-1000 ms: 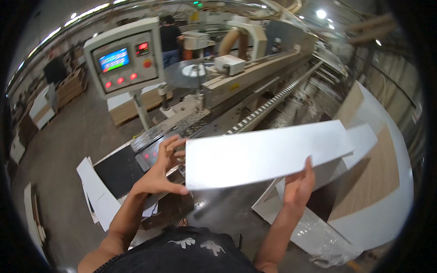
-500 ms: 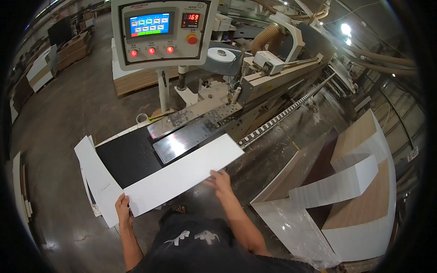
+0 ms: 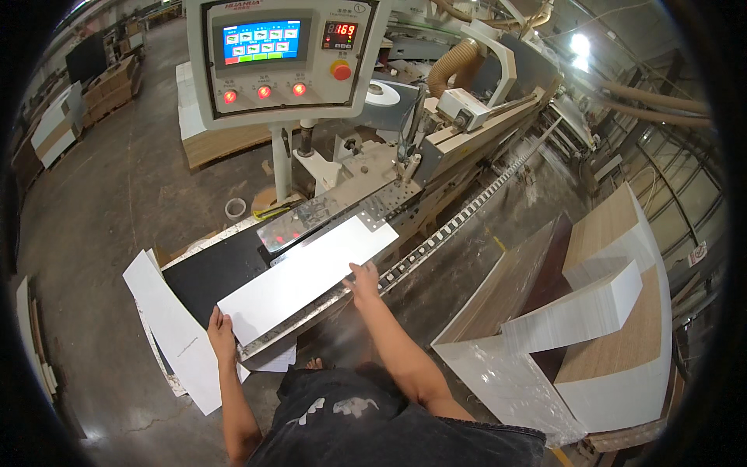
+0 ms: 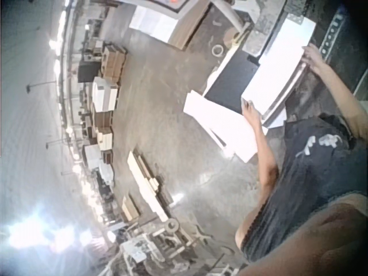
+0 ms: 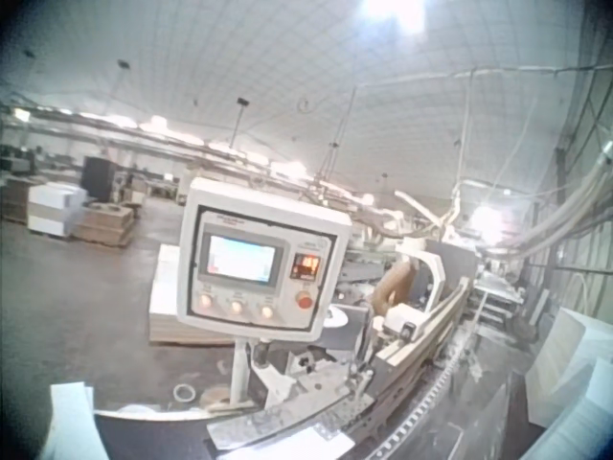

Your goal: The person repeatedly picks up white rectangular panels from a nearby stack and places them onto a conveyor belt feeding a processing machine. The person handles the panels one at a time, aligning them before placement.

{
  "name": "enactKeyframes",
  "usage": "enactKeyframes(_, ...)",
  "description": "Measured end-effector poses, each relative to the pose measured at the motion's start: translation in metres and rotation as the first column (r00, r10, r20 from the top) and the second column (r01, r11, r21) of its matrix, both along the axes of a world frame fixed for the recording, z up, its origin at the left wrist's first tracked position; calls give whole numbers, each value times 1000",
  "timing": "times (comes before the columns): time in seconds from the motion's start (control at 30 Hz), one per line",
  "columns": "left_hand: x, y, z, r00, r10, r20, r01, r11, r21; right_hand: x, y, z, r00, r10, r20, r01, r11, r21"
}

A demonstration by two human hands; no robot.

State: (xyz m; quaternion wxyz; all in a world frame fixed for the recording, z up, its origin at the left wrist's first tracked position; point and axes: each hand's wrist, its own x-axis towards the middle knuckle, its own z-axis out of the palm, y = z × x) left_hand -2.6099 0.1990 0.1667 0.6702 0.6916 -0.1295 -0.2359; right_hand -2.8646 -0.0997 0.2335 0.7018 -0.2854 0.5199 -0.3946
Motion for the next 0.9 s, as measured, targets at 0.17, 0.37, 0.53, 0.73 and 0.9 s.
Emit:
enactKeyframes(0.17,-38,7,61,850,-353,391,224,914,338,-7,-12,28,985,0,174,0,1000,-1)
enactKeyframes(0.37,-41,-16,75,794,-382,473,158,881,446,7,-30,27,977,15,211,-19,1000,16)
enactKeyframes(0.53,-50,-34,74,863,-322,390,120,879,461,-6,-51,21,951,50,306,-68,997,48)
enactKeyframes(0.73,-78,-96,78,868,-329,373,168,900,402,-37,-110,20,909,15,416,-32,999,33)
enactKeyframes(0.9,-103,-144,83,830,-386,402,193,876,441,-66,-158,22,928,-46,371,15,996,87)
